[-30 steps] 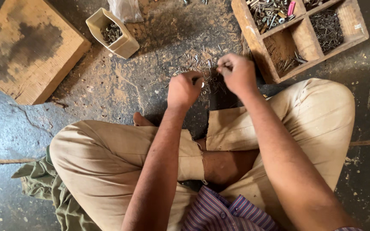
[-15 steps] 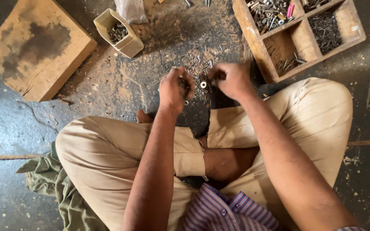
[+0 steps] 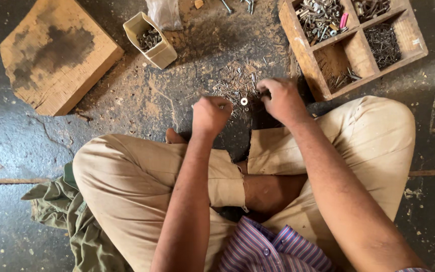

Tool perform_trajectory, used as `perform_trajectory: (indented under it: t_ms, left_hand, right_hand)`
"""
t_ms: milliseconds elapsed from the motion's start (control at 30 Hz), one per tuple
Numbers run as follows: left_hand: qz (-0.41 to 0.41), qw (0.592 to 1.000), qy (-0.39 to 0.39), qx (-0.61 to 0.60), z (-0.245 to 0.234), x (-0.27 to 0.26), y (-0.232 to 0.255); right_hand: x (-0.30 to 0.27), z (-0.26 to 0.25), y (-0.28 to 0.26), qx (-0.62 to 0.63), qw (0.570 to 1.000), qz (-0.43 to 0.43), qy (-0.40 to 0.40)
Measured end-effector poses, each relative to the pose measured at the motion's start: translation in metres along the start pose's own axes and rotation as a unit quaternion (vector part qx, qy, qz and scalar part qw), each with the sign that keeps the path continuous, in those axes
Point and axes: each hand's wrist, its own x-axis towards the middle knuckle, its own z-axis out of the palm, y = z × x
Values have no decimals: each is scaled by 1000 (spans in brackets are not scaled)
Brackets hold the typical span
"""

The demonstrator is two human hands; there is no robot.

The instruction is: The person sits cross-legged on the floor and sorts a mixed pile of small metal fasteners, including nails, screws, and washers. They pick up individual items or small handfuls, separate them by type, and place them into a compartmentalized wooden box or a small paper container.

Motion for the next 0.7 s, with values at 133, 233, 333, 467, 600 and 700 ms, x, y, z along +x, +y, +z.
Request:
perform_trajectory:
  t_ms: [133,233,333,467,600,700]
  left_hand:
    - [52,998,25,20,8,2,4]
    - [10,999,-25,33,5,4,8]
    - [54,998,-3,44,6,4,12]
    - [81,993,0,81,9,0,15]
    - [102,991,-1,91,14,1,13]
    - [74,991,-33,109,20,4,11]
  right_hand:
    - [3,-3,-11,2,1000,-20,2]
    - [3,6,-10,-25,998,-30,-42]
    - [4,12,-6,-28,998,-42,-46]
    - [5,10,-3,-14,997,6,-75]
    - [6,-2,-7,19,994,41,-100]
    - [8,-11,-10,68,987,105,-102]
